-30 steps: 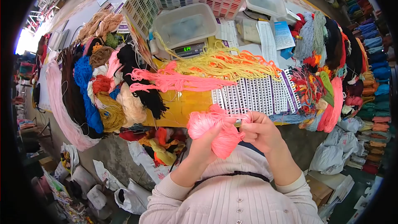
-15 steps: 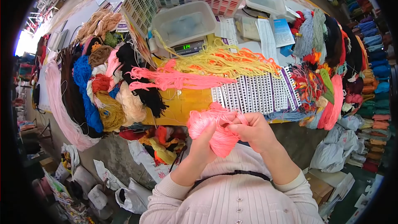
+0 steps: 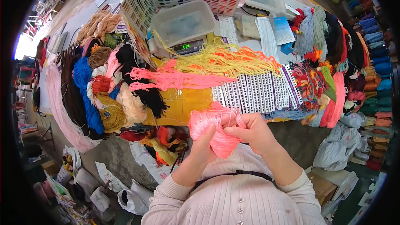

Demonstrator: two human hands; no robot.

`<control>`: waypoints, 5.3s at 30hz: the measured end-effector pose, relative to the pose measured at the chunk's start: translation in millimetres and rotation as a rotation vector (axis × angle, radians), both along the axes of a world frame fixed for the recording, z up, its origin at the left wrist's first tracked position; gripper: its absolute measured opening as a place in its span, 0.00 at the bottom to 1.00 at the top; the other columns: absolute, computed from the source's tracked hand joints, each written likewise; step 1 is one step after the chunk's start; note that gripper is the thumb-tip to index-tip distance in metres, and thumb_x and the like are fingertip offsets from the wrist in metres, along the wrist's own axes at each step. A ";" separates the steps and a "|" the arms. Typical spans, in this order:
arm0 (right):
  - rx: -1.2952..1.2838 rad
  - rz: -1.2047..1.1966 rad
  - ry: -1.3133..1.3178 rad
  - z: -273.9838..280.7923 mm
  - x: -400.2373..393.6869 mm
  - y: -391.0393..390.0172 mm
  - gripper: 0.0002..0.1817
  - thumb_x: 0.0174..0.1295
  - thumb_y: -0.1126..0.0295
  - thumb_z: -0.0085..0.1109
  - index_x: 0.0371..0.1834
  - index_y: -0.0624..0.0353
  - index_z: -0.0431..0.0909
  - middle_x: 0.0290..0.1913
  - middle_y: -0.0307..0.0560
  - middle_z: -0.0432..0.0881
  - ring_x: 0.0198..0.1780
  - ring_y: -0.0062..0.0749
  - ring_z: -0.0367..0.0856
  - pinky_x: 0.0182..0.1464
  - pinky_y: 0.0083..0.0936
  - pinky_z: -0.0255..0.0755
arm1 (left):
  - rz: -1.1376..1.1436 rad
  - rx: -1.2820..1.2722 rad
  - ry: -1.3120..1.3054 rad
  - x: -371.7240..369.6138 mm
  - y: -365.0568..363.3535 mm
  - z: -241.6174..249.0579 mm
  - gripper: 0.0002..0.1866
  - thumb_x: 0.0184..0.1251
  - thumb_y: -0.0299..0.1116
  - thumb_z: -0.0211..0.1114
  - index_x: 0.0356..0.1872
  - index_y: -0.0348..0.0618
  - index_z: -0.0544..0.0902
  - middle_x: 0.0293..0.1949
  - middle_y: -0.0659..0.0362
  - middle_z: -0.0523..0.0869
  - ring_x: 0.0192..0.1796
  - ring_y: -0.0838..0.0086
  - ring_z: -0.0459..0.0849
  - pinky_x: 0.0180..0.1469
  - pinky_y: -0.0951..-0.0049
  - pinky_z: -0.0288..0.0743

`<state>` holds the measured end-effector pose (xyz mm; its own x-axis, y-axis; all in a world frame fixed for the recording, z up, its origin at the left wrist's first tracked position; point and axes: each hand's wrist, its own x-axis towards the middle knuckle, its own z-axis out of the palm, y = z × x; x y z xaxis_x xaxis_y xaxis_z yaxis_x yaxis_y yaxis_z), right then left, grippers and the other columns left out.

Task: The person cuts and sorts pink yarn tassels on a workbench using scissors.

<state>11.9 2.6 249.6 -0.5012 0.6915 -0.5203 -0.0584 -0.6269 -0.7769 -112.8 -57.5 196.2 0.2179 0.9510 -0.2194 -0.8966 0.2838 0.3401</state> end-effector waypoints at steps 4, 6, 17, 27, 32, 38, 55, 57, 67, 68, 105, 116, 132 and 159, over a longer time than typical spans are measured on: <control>-0.020 -0.044 0.050 2.2 2.2 -2.3 0.04 0.51 0.75 0.54 0.25 0.65 0.74 0.28 0.38 0.77 0.26 0.12 0.70 0.27 0.14 0.64 | 0.039 -0.025 0.049 0.3 -1.3 -2.9 0.23 0.60 0.39 0.50 0.52 0.32 0.65 0.47 0.54 0.73 0.50 0.70 0.71 0.52 0.71 0.64; -0.177 -0.028 0.192 1.0 13.3 -0.2 0.04 0.51 0.75 0.54 0.24 0.65 0.74 0.27 0.35 0.76 0.25 0.11 0.68 0.26 0.13 0.62 | 0.021 0.038 0.041 -2.4 -0.7 -10.2 0.20 0.60 0.37 0.50 0.50 0.33 0.67 0.42 0.55 0.75 0.45 0.74 0.73 0.48 0.74 0.66; 0.117 0.092 -0.028 43.5 82.4 30.7 0.02 0.53 0.78 0.50 0.25 0.64 0.73 0.20 0.38 0.75 0.19 0.11 0.66 0.17 0.09 0.57 | -0.538 -0.019 0.286 -36.9 48.6 6.4 0.19 0.60 0.39 0.49 0.44 0.34 0.74 0.12 0.71 0.62 0.16 0.88 0.60 0.19 0.86 0.55; 0.038 -0.677 0.775 -51.5 262.4 130.6 0.05 0.59 0.75 0.41 0.28 0.63 0.66 0.21 0.36 0.62 0.16 0.15 0.59 0.33 0.23 0.73 | 0.605 -0.700 0.696 -169.1 -41.7 -132.2 0.10 0.59 0.23 0.38 0.30 0.32 0.70 0.29 0.57 0.76 0.29 0.72 0.75 0.44 0.73 0.69; 0.246 -0.986 0.292 -110.4 449.7 180.3 0.03 0.57 0.75 0.42 0.28 0.62 0.66 0.23 0.38 0.66 0.23 0.21 0.64 0.40 0.25 0.71 | 1.065 -1.096 0.513 -290.4 -149.9 -165.1 0.16 0.62 0.34 0.34 0.38 0.33 0.67 0.47 0.46 0.69 0.54 0.52 0.63 0.59 0.54 0.54; 0.533 -0.743 -0.166 -135.5 532.8 210.7 0.06 0.53 0.75 0.46 0.33 0.62 0.70 0.30 0.41 0.74 0.34 0.25 0.72 0.40 0.21 0.66 | 0.564 -0.609 -0.038 -184.4 -30.3 -167.0 0.08 0.59 0.30 0.47 0.25 0.36 0.70 0.11 0.72 0.63 0.09 0.90 0.58 0.16 0.88 0.60; 1.051 -0.082 -0.763 -342.9 140.0 153.0 0.14 0.39 0.77 0.58 0.33 0.62 0.72 0.30 0.47 0.71 0.32 0.38 0.69 0.34 0.29 0.63 | -0.334 -0.563 1.075 129.5 199.9 -254.9 0.08 0.54 0.27 0.57 0.35 0.35 0.75 0.25 0.62 0.76 0.23 0.81 0.73 0.27 0.82 0.69; 1.065 -0.013 -0.780 -336.9 138.4 150.1 0.16 0.38 0.75 0.58 0.35 0.61 0.72 0.33 0.48 0.70 0.34 0.39 0.68 0.37 0.31 0.61 | -0.333 -0.339 1.082 120.4 192.1 -266.3 0.08 0.56 0.27 0.55 0.37 0.36 0.74 0.24 0.61 0.77 0.23 0.81 0.74 0.27 0.81 0.70; 0.825 -0.024 -0.542 -331.8 141.1 155.7 0.21 0.31 0.75 0.57 0.36 0.61 0.73 0.35 0.48 0.70 0.34 0.38 0.70 0.34 0.27 0.67 | -0.230 -0.356 0.951 127.8 195.3 -281.2 0.04 0.56 0.28 0.56 0.30 0.38 0.75 0.23 0.64 0.76 0.23 0.83 0.73 0.26 0.83 0.68; 0.777 -0.026 -0.532 -329.4 141.6 158.0 0.21 0.31 0.76 0.57 0.36 0.62 0.73 0.36 0.48 0.70 0.33 0.38 0.71 0.33 0.26 0.67 | -0.233 -0.381 0.925 119.3 194.4 -278.3 0.05 0.56 0.28 0.56 0.31 0.38 0.75 0.24 0.64 0.76 0.25 0.83 0.73 0.27 0.83 0.68; 0.799 0.123 -0.684 -343.5 131.5 160.6 0.19 0.38 0.71 0.60 0.39 0.54 0.71 0.41 0.50 0.66 0.37 0.37 0.70 0.36 0.27 0.68 | -0.397 -0.660 0.937 98.4 199.1 -245.3 0.10 0.61 0.36 0.52 0.35 0.42 0.75 0.26 0.64 0.76 0.24 0.84 0.72 0.25 0.84 0.67; 0.818 0.141 -0.834 -334.2 123.4 166.1 0.20 0.35 0.65 0.61 0.36 0.50 0.74 0.33 0.45 0.64 0.37 0.36 0.65 0.40 0.32 0.58 | 0.448 -0.821 0.819 -85.1 159.6 -128.1 0.07 0.62 0.31 0.49 0.37 0.42 0.72 0.17 0.68 0.69 0.15 0.87 0.66 0.19 0.84 0.69; 0.808 0.019 -0.451 -215.6 96.6 100.5 0.09 0.44 0.75 0.59 0.30 0.61 0.74 0.36 0.49 0.71 0.34 0.33 0.71 0.34 0.24 0.65 | -0.107 -0.035 0.538 25.2 85.7 -71.6 0.22 0.56 0.40 0.52 0.47 0.33 0.70 0.55 0.46 0.64 0.62 0.60 0.56 0.60 0.61 0.50; -0.115 -0.124 0.287 -1.4 41.6 14.6 0.06 0.53 0.76 0.49 0.26 0.67 0.75 0.22 0.39 0.73 0.18 0.15 0.63 0.20 0.12 0.56 | -0.342 0.343 -0.063 18.2 38.6 -7.1 0.40 0.56 0.59 0.41 0.58 0.30 0.53 0.54 0.48 0.63 0.52 0.65 0.68 0.53 0.65 0.60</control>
